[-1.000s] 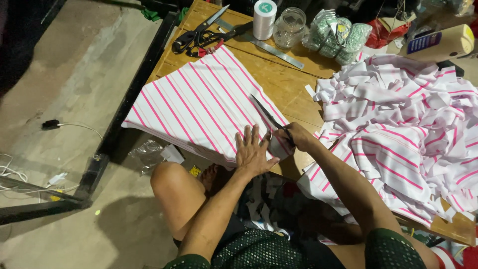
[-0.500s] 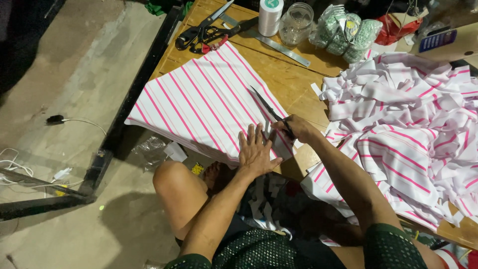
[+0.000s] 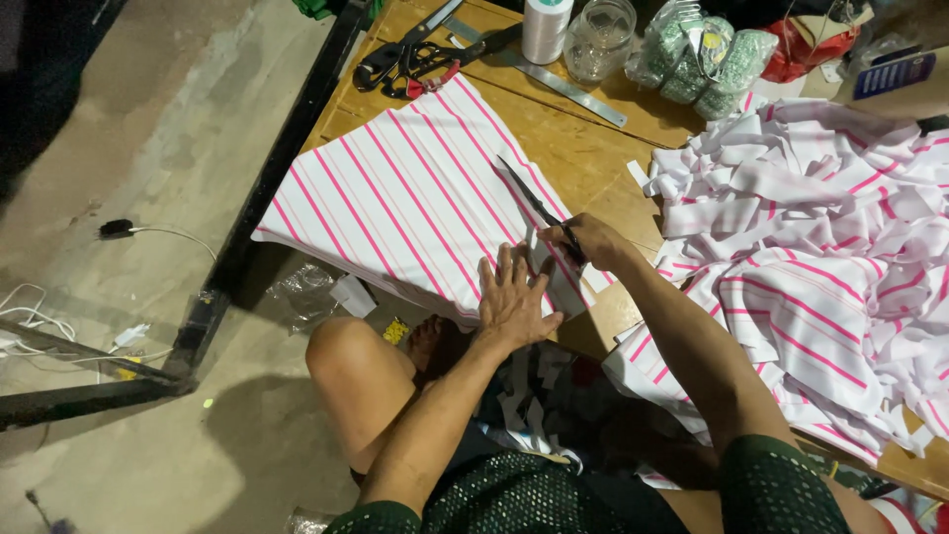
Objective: Cutting a piece of striped fabric with scissors on a wooden table
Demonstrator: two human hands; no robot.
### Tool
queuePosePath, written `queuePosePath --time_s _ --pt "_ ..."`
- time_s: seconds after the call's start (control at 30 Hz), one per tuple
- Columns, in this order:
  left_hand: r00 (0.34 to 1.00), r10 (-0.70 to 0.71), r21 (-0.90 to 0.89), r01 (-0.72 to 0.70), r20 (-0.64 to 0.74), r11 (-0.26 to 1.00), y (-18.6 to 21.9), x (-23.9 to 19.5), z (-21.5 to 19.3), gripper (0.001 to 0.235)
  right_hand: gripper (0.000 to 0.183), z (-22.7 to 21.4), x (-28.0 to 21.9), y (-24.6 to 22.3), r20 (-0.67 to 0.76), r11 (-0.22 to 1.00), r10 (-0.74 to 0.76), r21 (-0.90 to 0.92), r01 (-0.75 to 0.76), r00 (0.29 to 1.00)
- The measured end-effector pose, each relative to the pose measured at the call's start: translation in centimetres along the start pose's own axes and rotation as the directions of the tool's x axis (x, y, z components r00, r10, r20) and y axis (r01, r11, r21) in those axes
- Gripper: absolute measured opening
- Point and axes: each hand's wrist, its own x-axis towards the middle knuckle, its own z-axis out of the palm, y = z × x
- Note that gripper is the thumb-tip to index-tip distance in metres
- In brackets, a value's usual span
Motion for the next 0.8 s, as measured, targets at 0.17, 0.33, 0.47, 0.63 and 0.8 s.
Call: queuePosePath --time_s 0.17,0.33,0.47,0.63,0.8 --pt "0.999 0.001 -0.024 -0.002 -0.046 1.000 -0.1 -0.1 0.2 0.076 0.029 -1.3 4.5 3.7 0.104 0.963 -0.175 -0.187 0.192 0.979" --pt "0.999 0.005 -0.019 -0.006 -0.049 1.000 0.1 -0.2 0.0 0.075 0.027 0.1 2.2 2.7 -0.007 0.995 -0.097 -0.038 0.097 0.995" --pt "1.000 -0.006 -0.030 0.005 -0.026 1.000 0.3 -0.3 -0.4 0.075 0.030 0.6 1.5 3.4 -0.050 0.993 -0.118 -0.009 0.118 0.992" --pt "1.000 -0.021 -0.013 0.022 0.016 1.000 0.3 -0.3 -0.5 0.079 0.029 0.7 -3.0 3.9 -0.098 0.975 -0.116 -0.200 0.094 0.988" --pt "1.000 -0.001 0.011 0.001 -0.003 1.000 0.3 -0.3 0.9 0.084 0.028 0.6 -8.1 2.5 -0.146 0.842 -0.142 -0.537 0.043 0.979"
